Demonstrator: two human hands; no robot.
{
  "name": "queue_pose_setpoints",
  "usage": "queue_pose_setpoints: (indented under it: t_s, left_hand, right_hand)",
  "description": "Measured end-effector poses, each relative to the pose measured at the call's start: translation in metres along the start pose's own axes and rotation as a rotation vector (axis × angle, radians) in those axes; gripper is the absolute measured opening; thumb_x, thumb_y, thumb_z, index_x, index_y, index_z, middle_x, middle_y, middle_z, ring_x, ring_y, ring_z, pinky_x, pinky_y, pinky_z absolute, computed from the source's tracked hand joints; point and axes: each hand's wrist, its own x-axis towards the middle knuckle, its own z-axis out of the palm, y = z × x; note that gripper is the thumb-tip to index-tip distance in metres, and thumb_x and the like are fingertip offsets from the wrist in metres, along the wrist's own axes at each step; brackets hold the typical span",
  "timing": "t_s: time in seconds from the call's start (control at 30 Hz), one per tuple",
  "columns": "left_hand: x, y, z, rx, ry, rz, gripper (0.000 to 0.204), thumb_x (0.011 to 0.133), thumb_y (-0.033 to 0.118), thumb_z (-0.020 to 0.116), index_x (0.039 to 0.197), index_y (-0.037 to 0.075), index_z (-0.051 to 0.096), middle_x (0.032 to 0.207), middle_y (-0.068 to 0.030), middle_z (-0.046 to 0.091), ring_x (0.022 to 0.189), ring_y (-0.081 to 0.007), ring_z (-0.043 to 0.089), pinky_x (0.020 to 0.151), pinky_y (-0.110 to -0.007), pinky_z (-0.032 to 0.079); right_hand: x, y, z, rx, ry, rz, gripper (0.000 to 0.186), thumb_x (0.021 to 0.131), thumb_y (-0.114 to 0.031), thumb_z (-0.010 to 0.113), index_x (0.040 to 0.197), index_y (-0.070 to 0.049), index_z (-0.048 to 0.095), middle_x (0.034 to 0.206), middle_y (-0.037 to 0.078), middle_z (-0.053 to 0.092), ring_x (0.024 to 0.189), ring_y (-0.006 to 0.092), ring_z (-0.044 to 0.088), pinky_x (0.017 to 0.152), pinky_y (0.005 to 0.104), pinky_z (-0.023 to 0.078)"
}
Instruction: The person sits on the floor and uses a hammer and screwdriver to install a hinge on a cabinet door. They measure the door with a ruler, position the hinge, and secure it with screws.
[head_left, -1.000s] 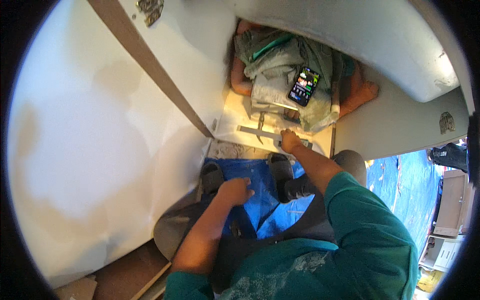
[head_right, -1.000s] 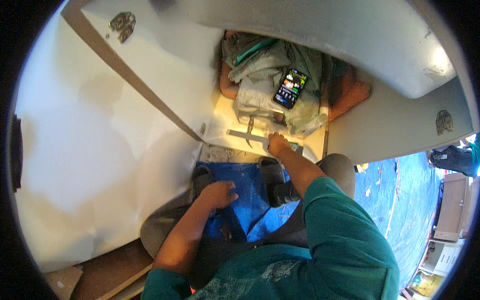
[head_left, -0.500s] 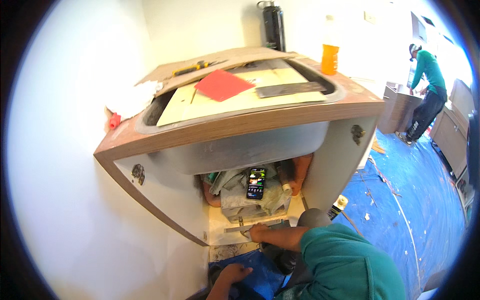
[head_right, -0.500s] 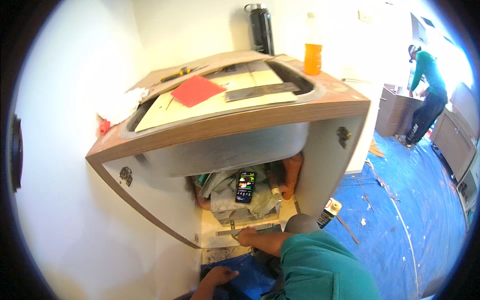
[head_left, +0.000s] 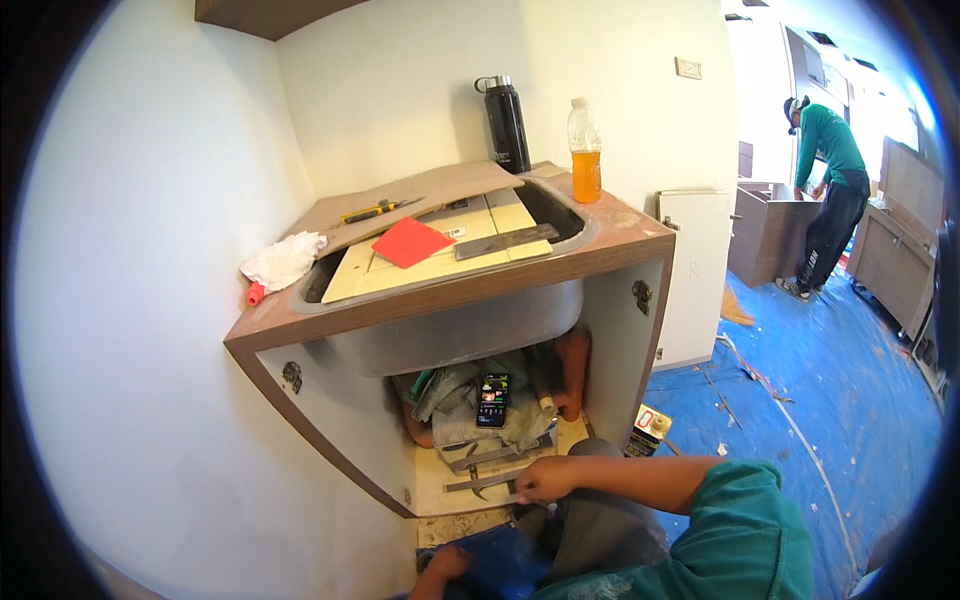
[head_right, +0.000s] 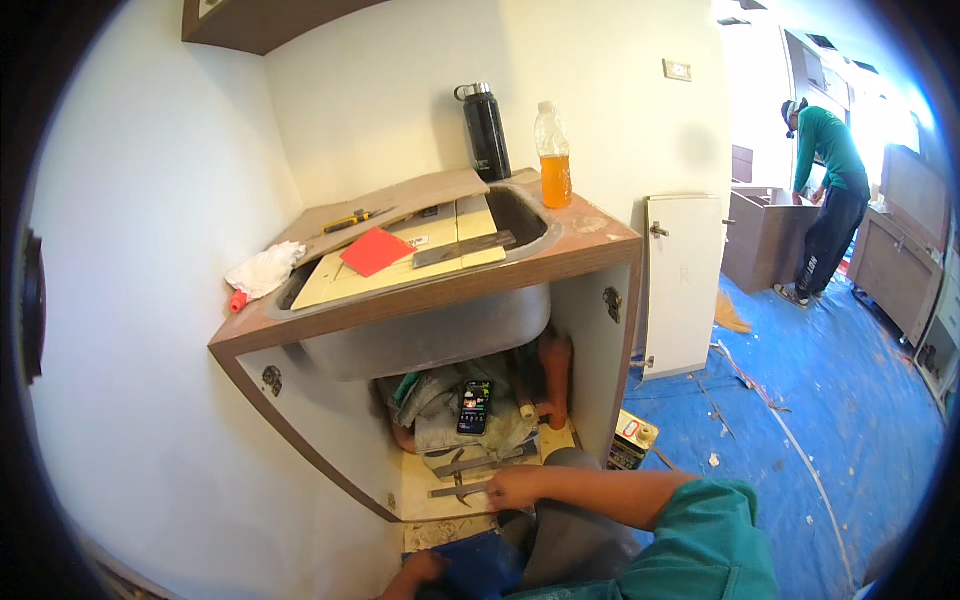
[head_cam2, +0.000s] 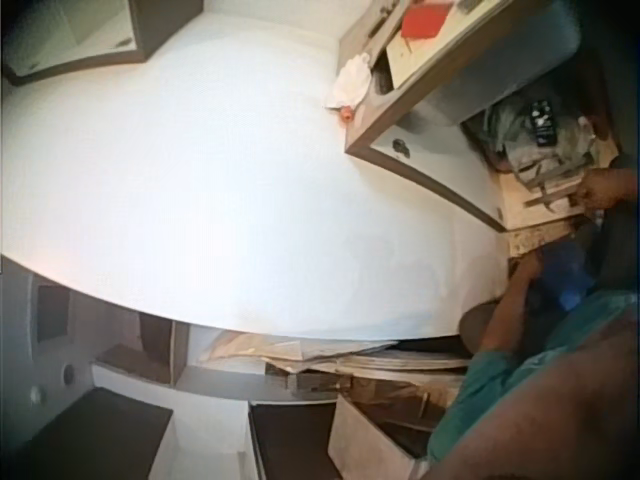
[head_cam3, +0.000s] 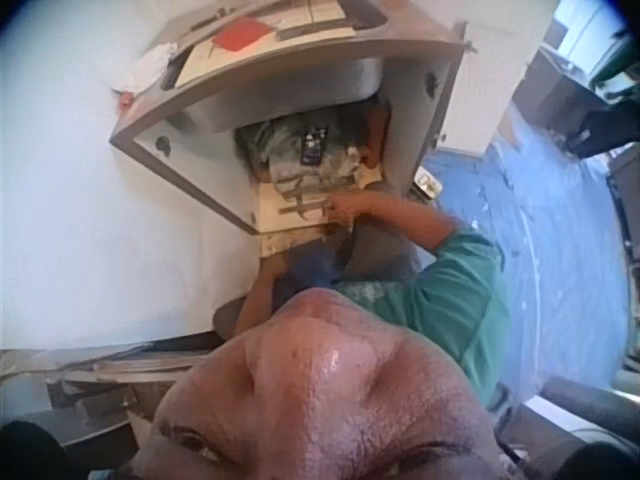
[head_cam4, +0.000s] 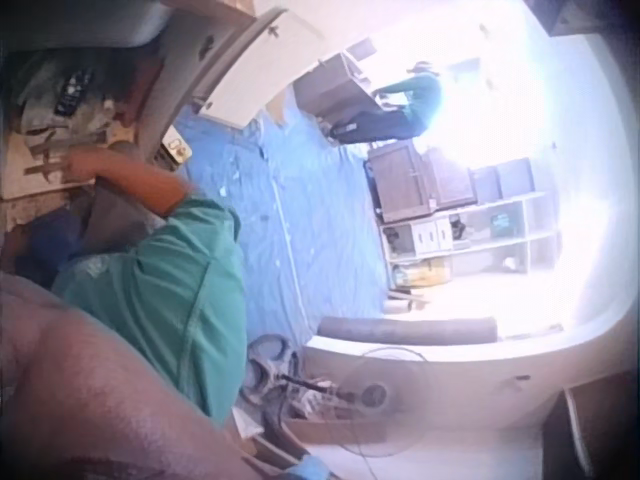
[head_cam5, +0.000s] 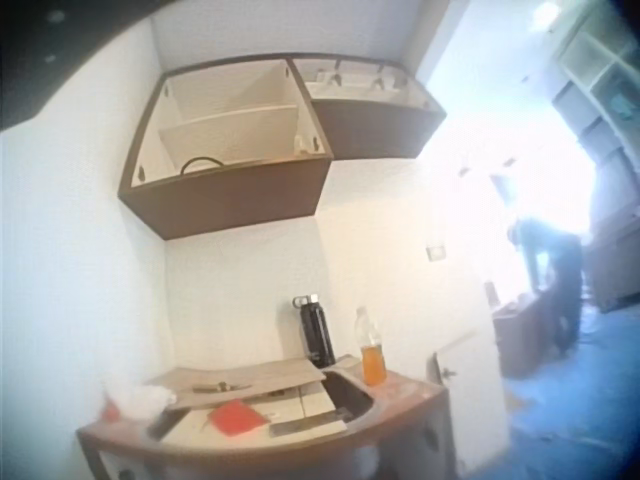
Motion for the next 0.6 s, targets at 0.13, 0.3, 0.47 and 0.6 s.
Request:
queue_pose_setpoints:
  t_s: [0.13, 0.3, 0.47, 0.6]
  left_hand:
    - [0.007, 0.006, 0.026, -0.257, -0.151, 0.035, 0.032, 0.086, 0.034, 0.059, 0.102, 0.009, 0.072, 0.106, -0.0178, 0.068, 0.098, -0.0328, 0.064, 0.09, -0.039, 0.049]
    - [0.03, 0.066, 0.086, -0.575, -0.354, 0.129, 0.052, 0.088, 0.045, 0.052, 0.124, 0.008, 0.056, 0.127, -0.0187, 0.053, 0.112, -0.0316, 0.054, 0.097, -0.039, 0.042]
    - [0.02, 0.141, 0.094, -0.913, -0.603, -0.125, 0.075, 0.089, 0.061, 0.039, 0.137, 0.004, 0.041, 0.142, -0.0183, 0.038, 0.127, -0.0323, 0.041, 0.106, -0.039, 0.033]
    - [0.016, 0.172, 0.065, -0.899, -0.48, -0.133, 0.094, 0.09, 0.074, 0.029, 0.147, 0.0, 0.028, 0.154, -0.018, 0.026, 0.139, -0.0328, 0.03, 0.113, -0.04, 0.025]
  right_hand:
    - [-0.059, 0.032, 0.014, -0.397, 0.291, 0.219, 0.038, 0.09, -0.048, 0.054, 0.108, -0.016, 0.067, 0.111, 0.008, 0.063, 0.111, 0.0306, 0.055, 0.093, 0.0479, 0.043]
    - [-0.081, 0.034, 0.03, -0.436, 0.488, 0.207, 0.04, 0.089, -0.048, 0.054, 0.114, -0.02, 0.066, 0.127, 0.005, 0.057, 0.129, 0.0285, 0.042, 0.109, 0.0517, 0.028]
    - [-0.082, 0.038, 0.03, -0.449, 0.525, 0.254, 0.039, 0.088, -0.047, 0.055, 0.11, -0.018, 0.068, 0.125, 0.004, 0.058, 0.127, 0.0286, 0.044, 0.108, 0.0505, 0.029]
    - [-0.078, 0.037, 0.032, -0.439, 0.546, 0.223, 0.039, 0.087, -0.047, 0.056, 0.109, -0.018, 0.069, 0.123, 0.004, 0.06, 0.125, 0.0295, 0.046, 0.107, 0.0503, 0.031]
